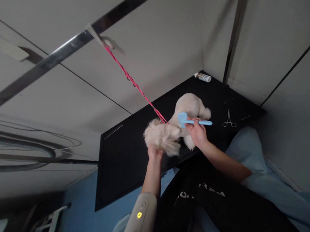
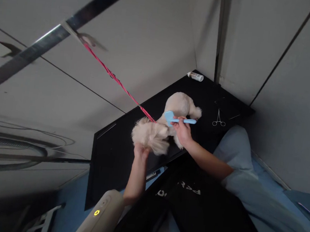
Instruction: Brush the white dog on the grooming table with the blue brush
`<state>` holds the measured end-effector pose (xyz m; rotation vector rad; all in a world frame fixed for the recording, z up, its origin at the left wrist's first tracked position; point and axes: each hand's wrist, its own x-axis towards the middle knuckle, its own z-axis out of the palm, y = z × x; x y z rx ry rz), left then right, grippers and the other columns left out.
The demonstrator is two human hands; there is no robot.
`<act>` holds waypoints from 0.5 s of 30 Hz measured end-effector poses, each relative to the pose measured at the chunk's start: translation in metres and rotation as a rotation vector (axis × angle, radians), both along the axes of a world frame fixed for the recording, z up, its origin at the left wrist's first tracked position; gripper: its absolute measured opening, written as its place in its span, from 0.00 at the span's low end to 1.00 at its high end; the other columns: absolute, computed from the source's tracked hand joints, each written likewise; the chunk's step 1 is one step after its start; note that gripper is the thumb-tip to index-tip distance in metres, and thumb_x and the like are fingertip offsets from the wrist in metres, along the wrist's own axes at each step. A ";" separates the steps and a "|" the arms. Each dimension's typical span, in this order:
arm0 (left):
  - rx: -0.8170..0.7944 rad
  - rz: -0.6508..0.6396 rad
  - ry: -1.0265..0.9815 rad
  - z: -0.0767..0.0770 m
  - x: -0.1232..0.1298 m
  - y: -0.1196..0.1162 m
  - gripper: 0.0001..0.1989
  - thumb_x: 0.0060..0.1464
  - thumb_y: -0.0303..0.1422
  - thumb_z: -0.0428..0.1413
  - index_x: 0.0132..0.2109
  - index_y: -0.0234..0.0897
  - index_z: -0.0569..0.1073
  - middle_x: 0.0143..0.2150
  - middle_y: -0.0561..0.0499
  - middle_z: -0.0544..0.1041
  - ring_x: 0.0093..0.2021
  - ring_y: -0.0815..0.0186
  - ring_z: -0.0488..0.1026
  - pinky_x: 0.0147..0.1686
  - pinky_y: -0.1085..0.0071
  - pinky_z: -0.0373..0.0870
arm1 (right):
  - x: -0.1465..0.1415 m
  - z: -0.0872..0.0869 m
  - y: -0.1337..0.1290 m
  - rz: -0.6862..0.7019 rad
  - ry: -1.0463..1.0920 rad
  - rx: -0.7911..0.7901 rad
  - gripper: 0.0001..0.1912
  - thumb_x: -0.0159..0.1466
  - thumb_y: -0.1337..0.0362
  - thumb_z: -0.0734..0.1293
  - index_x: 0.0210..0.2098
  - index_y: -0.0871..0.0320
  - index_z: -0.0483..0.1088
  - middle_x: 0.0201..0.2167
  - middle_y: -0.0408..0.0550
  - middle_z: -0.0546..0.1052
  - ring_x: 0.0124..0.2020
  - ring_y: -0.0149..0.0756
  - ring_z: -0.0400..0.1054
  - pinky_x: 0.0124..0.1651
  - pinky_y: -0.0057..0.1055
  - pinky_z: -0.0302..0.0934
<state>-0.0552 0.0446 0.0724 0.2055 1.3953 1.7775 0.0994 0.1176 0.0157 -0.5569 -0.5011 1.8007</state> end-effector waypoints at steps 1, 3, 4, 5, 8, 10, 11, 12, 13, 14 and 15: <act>0.021 0.026 -0.031 0.001 0.000 0.000 0.11 0.69 0.36 0.54 0.49 0.39 0.81 0.58 0.42 0.84 0.62 0.55 0.81 0.56 0.62 0.83 | -0.001 0.000 0.000 0.038 -0.010 0.015 0.22 0.60 0.45 0.79 0.35 0.50 0.68 0.37 0.46 0.83 0.39 0.42 0.78 0.46 0.44 0.77; 0.042 0.046 -0.070 0.002 0.001 0.000 0.12 0.70 0.34 0.53 0.49 0.38 0.81 0.56 0.41 0.85 0.60 0.56 0.82 0.56 0.64 0.83 | -0.003 -0.001 0.000 0.190 -0.051 0.016 0.22 0.60 0.44 0.78 0.33 0.50 0.67 0.34 0.47 0.82 0.36 0.43 0.77 0.41 0.44 0.76; 0.044 0.022 -0.092 0.002 0.001 0.000 0.13 0.71 0.33 0.52 0.49 0.36 0.81 0.56 0.40 0.85 0.59 0.56 0.82 0.56 0.64 0.83 | -0.003 -0.001 -0.001 0.221 -0.065 0.005 0.22 0.60 0.45 0.79 0.33 0.51 0.67 0.33 0.47 0.81 0.35 0.43 0.77 0.41 0.44 0.76; 0.045 -0.010 -0.117 0.003 0.001 0.000 0.14 0.71 0.31 0.51 0.50 0.35 0.82 0.56 0.40 0.85 0.59 0.56 0.83 0.56 0.63 0.83 | -0.004 -0.001 -0.001 0.191 -0.068 -0.005 0.22 0.60 0.45 0.79 0.33 0.50 0.67 0.33 0.47 0.81 0.36 0.43 0.77 0.42 0.44 0.76; 0.059 -0.041 -0.155 0.003 0.000 -0.001 0.17 0.73 0.31 0.47 0.51 0.35 0.82 0.57 0.40 0.84 0.56 0.57 0.84 0.56 0.63 0.83 | -0.006 0.003 -0.002 0.024 -0.031 -0.027 0.21 0.61 0.46 0.78 0.36 0.50 0.68 0.37 0.46 0.82 0.40 0.43 0.78 0.48 0.44 0.76; 0.052 -0.020 -0.129 0.003 -0.001 -0.002 0.17 0.73 0.32 0.48 0.50 0.35 0.82 0.56 0.40 0.85 0.55 0.57 0.84 0.55 0.64 0.83 | -0.008 0.008 -0.004 0.149 -0.033 -0.071 0.18 0.64 0.48 0.77 0.36 0.51 0.69 0.36 0.47 0.82 0.38 0.42 0.78 0.45 0.43 0.76; 0.043 -0.022 -0.122 0.003 -0.001 -0.003 0.16 0.73 0.32 0.49 0.50 0.35 0.82 0.55 0.40 0.85 0.54 0.57 0.85 0.54 0.64 0.83 | -0.009 0.011 -0.005 0.235 -0.040 -0.110 0.17 0.65 0.50 0.77 0.35 0.52 0.69 0.35 0.47 0.82 0.35 0.41 0.77 0.43 0.42 0.75; 0.034 -0.034 -0.123 0.003 -0.001 -0.003 0.15 0.73 0.31 0.49 0.50 0.35 0.82 0.55 0.40 0.85 0.53 0.57 0.85 0.54 0.64 0.83 | -0.010 0.013 -0.005 0.278 -0.042 -0.146 0.16 0.65 0.52 0.76 0.34 0.52 0.69 0.33 0.47 0.82 0.33 0.40 0.76 0.42 0.40 0.75; 0.030 -0.044 -0.129 0.002 -0.002 -0.004 0.14 0.72 0.31 0.50 0.50 0.35 0.82 0.54 0.40 0.85 0.52 0.57 0.85 0.53 0.64 0.83 | -0.010 0.016 -0.006 0.255 -0.034 -0.168 0.15 0.66 0.54 0.76 0.34 0.53 0.69 0.33 0.46 0.82 0.32 0.38 0.76 0.42 0.38 0.75; 0.029 -0.050 -0.135 0.002 -0.002 -0.005 0.14 0.71 0.30 0.51 0.51 0.35 0.82 0.54 0.39 0.85 0.52 0.57 0.85 0.54 0.63 0.83 | -0.010 0.018 -0.005 0.177 -0.017 -0.170 0.13 0.67 0.56 0.76 0.35 0.53 0.69 0.34 0.45 0.82 0.33 0.36 0.76 0.43 0.37 0.75; 0.033 -0.063 -0.134 0.001 -0.003 -0.006 0.13 0.71 0.30 0.53 0.52 0.35 0.81 0.55 0.39 0.85 0.53 0.56 0.85 0.54 0.62 0.83 | -0.010 0.019 -0.005 0.088 0.002 -0.155 0.13 0.67 0.57 0.76 0.35 0.52 0.69 0.36 0.43 0.83 0.34 0.34 0.76 0.45 0.35 0.75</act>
